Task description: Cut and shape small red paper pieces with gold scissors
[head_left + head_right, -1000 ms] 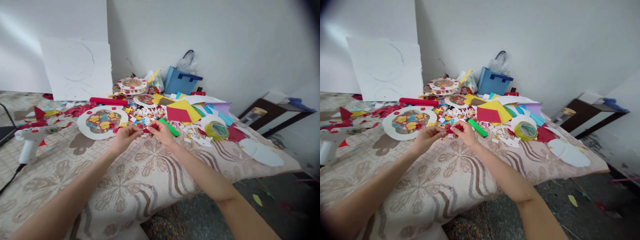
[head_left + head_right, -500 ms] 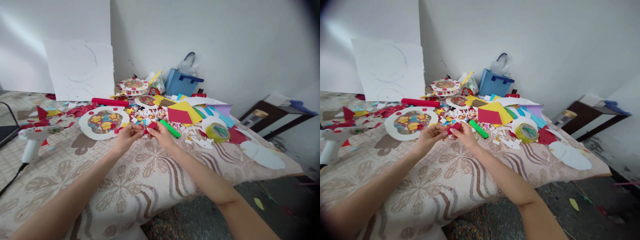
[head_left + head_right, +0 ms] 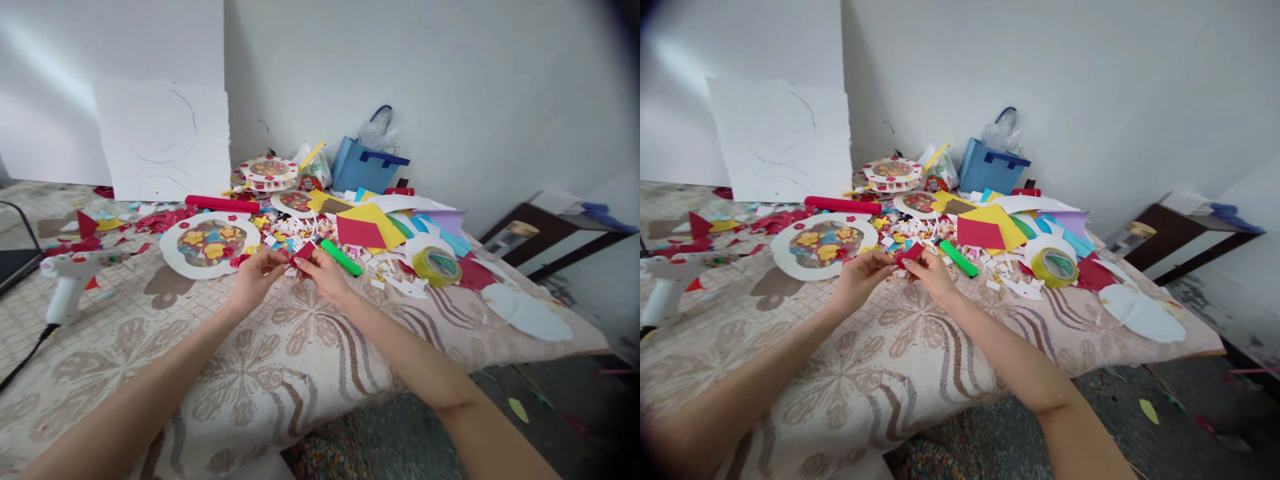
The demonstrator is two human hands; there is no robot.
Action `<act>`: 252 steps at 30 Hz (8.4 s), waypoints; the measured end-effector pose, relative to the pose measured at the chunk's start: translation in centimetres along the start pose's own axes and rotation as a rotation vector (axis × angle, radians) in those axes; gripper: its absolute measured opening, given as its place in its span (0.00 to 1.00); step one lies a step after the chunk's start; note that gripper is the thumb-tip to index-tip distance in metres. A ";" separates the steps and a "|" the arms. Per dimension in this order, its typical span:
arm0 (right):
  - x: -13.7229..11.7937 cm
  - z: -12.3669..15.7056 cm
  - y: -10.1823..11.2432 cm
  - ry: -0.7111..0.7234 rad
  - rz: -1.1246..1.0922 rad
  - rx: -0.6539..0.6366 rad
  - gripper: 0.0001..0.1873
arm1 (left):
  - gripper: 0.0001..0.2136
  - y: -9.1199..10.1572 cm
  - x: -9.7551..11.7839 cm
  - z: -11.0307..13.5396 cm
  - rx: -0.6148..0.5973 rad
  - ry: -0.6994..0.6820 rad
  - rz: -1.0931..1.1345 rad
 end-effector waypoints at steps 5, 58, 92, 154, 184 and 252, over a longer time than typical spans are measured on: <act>0.2 0.0 -0.2 -0.031 -0.047 -0.036 0.17 | 0.05 -0.3 0.8 0.2 -0.043 -0.059 -0.118; 2.1 0.5 -1.6 -0.278 -0.184 -0.148 0.13 | 0.11 0.3 -0.8 0.1 0.091 0.096 0.120; 1.0 0.2 -0.7 -0.018 0.017 -0.075 0.12 | 0.09 -0.1 -1.4 0.1 0.020 0.182 0.199; 1.8 0.5 -1.6 -0.264 -0.168 -0.240 0.16 | 0.03 -1.1 3.4 0.5 -0.124 -0.304 -0.320; -0.7 0.8 -0.9 0.156 0.070 0.050 0.14 | 0.10 0.7 -0.6 -0.2 0.144 0.099 0.227; 0.5 0.7 -0.8 0.072 -0.024 0.106 0.14 | 0.11 -0.3 -0.3 0.6 0.082 0.212 0.168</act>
Point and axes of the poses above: each hand's wrist, its own z-axis away from the middle knuckle, its own y-axis out of the back of the hand, x = y × z, the point moved 7 cm from there along -z, towards the middle knuckle, and after that the axes turned 13 degrees about z, right-handed, at the moved point
